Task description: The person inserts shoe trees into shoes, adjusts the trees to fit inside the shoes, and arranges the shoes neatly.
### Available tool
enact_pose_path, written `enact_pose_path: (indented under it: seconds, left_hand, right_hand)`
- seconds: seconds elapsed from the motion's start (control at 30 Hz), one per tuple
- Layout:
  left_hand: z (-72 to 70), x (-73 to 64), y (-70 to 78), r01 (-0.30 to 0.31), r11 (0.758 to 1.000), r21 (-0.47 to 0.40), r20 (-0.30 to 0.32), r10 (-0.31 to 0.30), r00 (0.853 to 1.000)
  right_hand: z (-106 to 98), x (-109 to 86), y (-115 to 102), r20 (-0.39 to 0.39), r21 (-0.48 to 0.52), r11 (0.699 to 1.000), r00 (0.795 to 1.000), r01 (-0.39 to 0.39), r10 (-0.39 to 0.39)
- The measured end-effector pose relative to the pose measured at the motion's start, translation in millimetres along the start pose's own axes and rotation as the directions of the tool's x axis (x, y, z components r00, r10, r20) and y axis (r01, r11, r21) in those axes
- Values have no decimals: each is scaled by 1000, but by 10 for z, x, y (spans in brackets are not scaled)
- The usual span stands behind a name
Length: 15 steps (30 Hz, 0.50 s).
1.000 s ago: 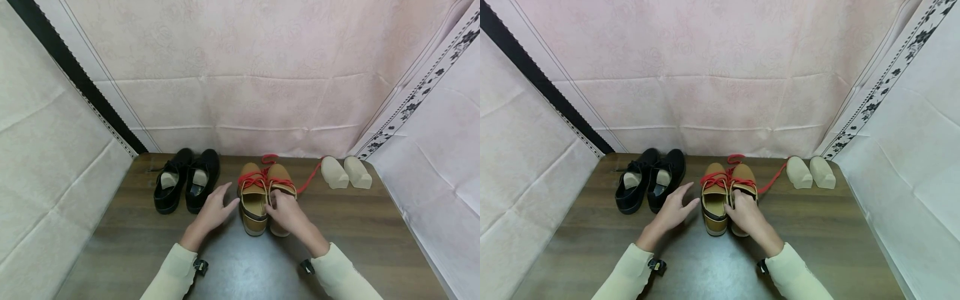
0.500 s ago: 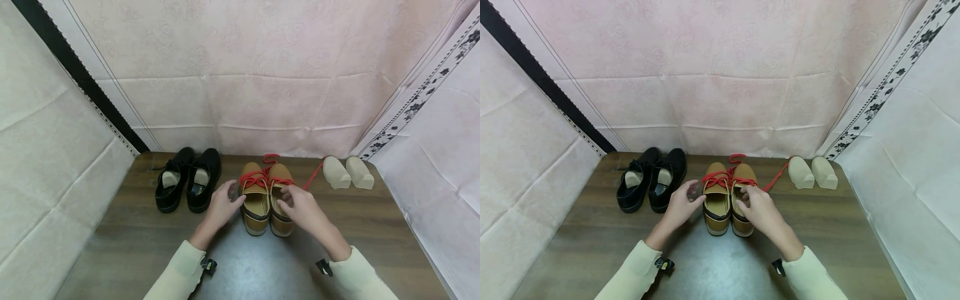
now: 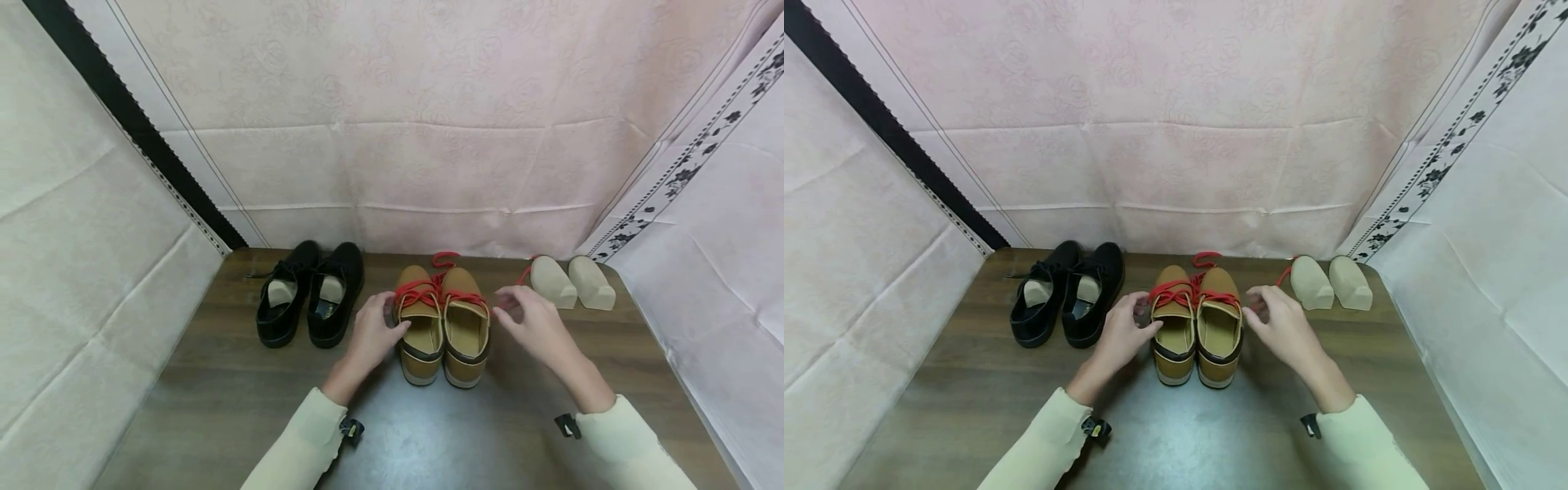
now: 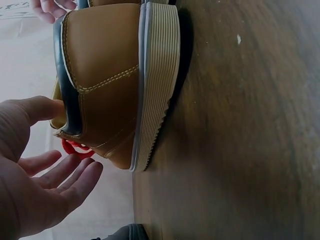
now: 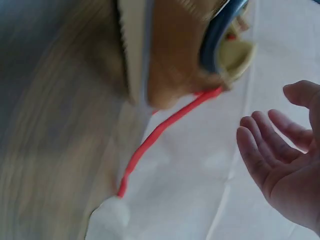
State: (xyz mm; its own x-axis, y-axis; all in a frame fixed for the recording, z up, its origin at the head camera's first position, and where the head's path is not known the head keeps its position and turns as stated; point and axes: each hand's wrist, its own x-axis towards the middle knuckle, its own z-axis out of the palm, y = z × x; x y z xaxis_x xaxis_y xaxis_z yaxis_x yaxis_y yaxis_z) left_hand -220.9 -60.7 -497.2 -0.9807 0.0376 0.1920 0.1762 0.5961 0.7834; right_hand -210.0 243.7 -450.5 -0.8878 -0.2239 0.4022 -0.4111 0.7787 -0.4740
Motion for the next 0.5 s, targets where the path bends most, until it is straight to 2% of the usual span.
enact_pose_path:
  seconds: [0.2, 0.37, 0.5]
  left_hand:
    - [65, 7, -6, -8, 999, 41, -19, 9, 1000]
    - [95, 12, -13, -23, 998, 56, -46, 26, 999]
    - [103, 12, -19, -32, 998, 56, -58, 35, 998]
  right_hand:
    - [-26, 21, 387, -104, -45, 999, 994, 12, -17]
    - [-33, 44, 738, -158, -46, 998, 987, -39, 32]
    - [-58, 59, 982, -162, -33, 994, 982, -107, 100]
